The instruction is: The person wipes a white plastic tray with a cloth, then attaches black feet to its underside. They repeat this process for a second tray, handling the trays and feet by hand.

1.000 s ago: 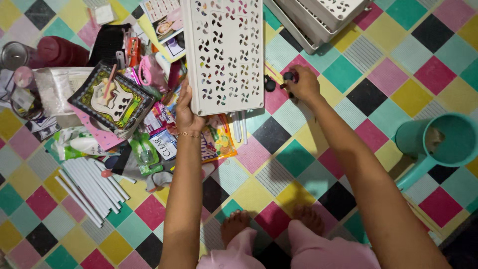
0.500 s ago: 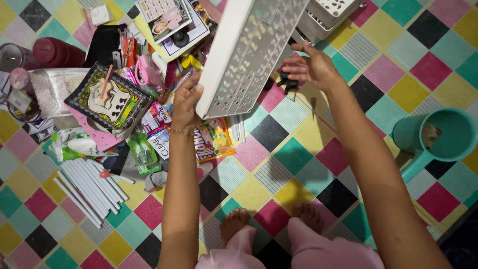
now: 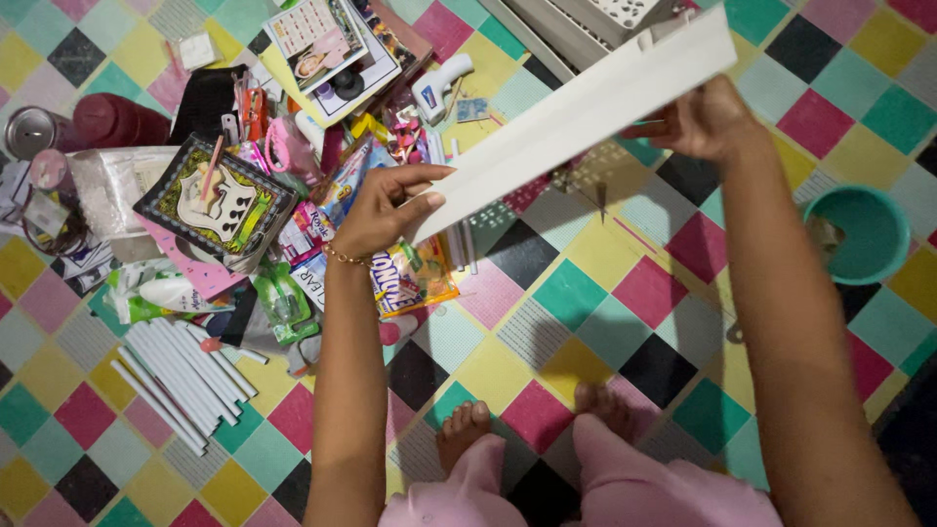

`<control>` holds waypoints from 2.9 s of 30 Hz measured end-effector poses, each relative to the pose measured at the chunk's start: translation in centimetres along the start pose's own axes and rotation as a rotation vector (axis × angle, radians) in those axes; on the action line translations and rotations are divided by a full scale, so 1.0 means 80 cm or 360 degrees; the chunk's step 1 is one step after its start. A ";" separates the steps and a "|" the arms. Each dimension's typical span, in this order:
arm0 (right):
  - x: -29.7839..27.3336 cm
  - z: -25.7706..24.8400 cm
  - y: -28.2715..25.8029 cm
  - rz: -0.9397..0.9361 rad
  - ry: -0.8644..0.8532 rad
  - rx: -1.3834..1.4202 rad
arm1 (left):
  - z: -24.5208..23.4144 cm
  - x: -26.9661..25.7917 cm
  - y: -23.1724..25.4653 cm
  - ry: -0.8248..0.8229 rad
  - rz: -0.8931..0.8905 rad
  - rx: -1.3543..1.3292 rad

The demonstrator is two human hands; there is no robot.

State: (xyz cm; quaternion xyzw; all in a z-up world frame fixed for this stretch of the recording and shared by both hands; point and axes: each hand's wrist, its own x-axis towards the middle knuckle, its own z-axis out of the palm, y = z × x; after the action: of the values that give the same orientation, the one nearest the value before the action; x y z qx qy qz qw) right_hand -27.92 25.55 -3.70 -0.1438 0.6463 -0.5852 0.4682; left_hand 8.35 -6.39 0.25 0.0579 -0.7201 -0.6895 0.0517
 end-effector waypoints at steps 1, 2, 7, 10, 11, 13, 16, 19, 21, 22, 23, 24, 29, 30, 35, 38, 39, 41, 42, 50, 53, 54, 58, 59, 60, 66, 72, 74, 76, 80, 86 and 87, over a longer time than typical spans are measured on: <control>-0.007 -0.020 0.002 -0.0025 -0.0032 0.0097 | 0.006 0.001 0.007 -0.0022 0.0045 0.0077; -0.015 -0.041 0.003 -0.0050 -0.0063 0.0193 | 0.014 0.003 0.013 -0.0044 0.0092 0.0153; -0.036 -0.099 0.011 0.0354 0.0349 -0.0116 | 0.061 0.027 0.032 -0.0139 0.0270 0.0544; -0.049 -0.118 0.011 0.0339 0.0295 -0.0226 | 0.095 0.039 0.032 -0.0049 0.0197 0.0925; -0.053 -0.123 0.011 0.0331 0.0351 -0.0321 | 0.107 0.043 0.030 -0.0035 0.0278 0.0951; -0.058 -0.133 0.012 0.0347 0.0492 -0.0486 | 0.130 0.051 0.024 -0.0018 0.0365 0.1036; -0.055 -0.154 0.022 0.0411 0.0695 -0.0754 | 0.167 0.058 0.007 -0.0001 0.0409 0.1160; -0.042 -0.189 0.040 0.0410 0.0803 -0.1081 | 0.202 0.067 -0.013 0.0023 0.0520 0.1176; -0.032 -0.218 0.061 0.0332 0.0880 -0.1224 | 0.221 0.075 -0.026 0.0033 0.0608 0.1190; -0.024 -0.233 0.071 0.0286 0.0887 -0.1522 | 0.231 0.079 -0.033 0.0027 0.0611 0.1205; -0.017 -0.249 0.078 0.0238 0.0888 -0.1820 | 0.240 0.083 -0.039 0.0020 0.0613 0.1219; -0.012 -0.264 0.087 0.0193 0.0879 -0.2117 | 0.251 0.088 -0.046 0.0011 0.0611 0.1230; -0.011 -0.308 0.110 0.0207 0.1157 -0.2074 | 0.299 0.127 -0.072 0.0022 0.0760 0.1253; -0.011 -0.310 0.111 0.0179 0.1242 -0.1980 | 0.306 0.135 -0.076 0.0036 0.0803 0.1233; -0.009 -0.297 0.097 0.0330 0.1290 -0.1934 | 0.332 0.184 -0.102 0.0007 0.0824 0.1276; -0.001 -0.279 0.093 0.0297 0.1344 -0.2068 | 0.341 0.214 -0.119 0.0039 0.0914 0.1264; 0.003 -0.274 0.092 0.0253 0.1367 -0.2128 | 0.344 0.221 -0.124 0.0054 0.0950 0.1256; 0.008 -0.263 0.093 0.0275 0.1348 -0.2134 | 0.350 0.230 -0.135 0.0047 0.0940 0.1269; 0.010 -0.260 0.095 0.0290 0.1336 -0.2136 | 0.352 0.233 -0.140 0.0041 0.0932 0.1275; 0.047 -0.220 0.108 -0.0025 0.0999 -0.1787 | 0.365 0.258 -0.179 0.0066 0.0945 0.1424; 0.059 -0.189 0.116 -0.0219 0.0862 -0.1787 | 0.373 0.261 -0.190 0.0074 0.0932 0.1428; 0.063 -0.178 0.117 -0.0283 0.0814 -0.1798 | 0.376 0.261 -0.193 0.0070 0.0915 0.1433; 0.074 -0.121 0.124 -0.0270 0.0609 -0.1706 | 0.387 0.263 -0.211 0.0067 0.0876 0.1390; 0.074 -0.107 0.126 -0.0279 0.0585 -0.1672 | 0.391 0.263 -0.217 0.0075 0.0862 0.1376; 0.074 -0.093 0.129 -0.0290 0.0560 -0.1636 | 0.392 0.264 -0.224 0.0083 0.0847 0.1364; 0.073 -0.045 0.133 -0.0358 0.0510 -0.1542 | 0.401 0.268 -0.275 -0.0004 0.0772 0.1573; 0.074 -0.028 0.133 -0.0294 0.0474 -0.1716 | 0.399 0.270 -0.319 -0.0131 0.0709 0.1630; 0.075 -0.026 0.133 -0.0263 0.0459 -0.1716 | 0.399 0.273 -0.323 -0.0215 0.0657 0.1636; 0.076 -0.023 0.133 -0.0248 0.0447 -0.1752 | 0.396 0.274 -0.318 -0.0271 0.0603 0.1612; 0.075 -0.023 0.141 -0.0253 0.0426 -0.1778 | 0.378 0.265 -0.284 -0.0255 0.0687 0.1496; 0.085 -0.021 0.147 -0.0142 0.0435 -0.1852 | 0.325 0.228 -0.226 -0.0132 0.0927 0.1366; 0.086 -0.019 0.146 -0.0104 0.0437 -0.1866 | 0.319 0.224 -0.221 -0.0146 0.0936 0.1397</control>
State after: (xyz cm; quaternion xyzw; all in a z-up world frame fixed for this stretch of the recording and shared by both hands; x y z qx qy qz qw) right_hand -28.44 24.65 -17.28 -0.3210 0.9109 -0.1586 0.2049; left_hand -13.09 15.30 -18.62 -0.1606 -0.9283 -0.2815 0.1822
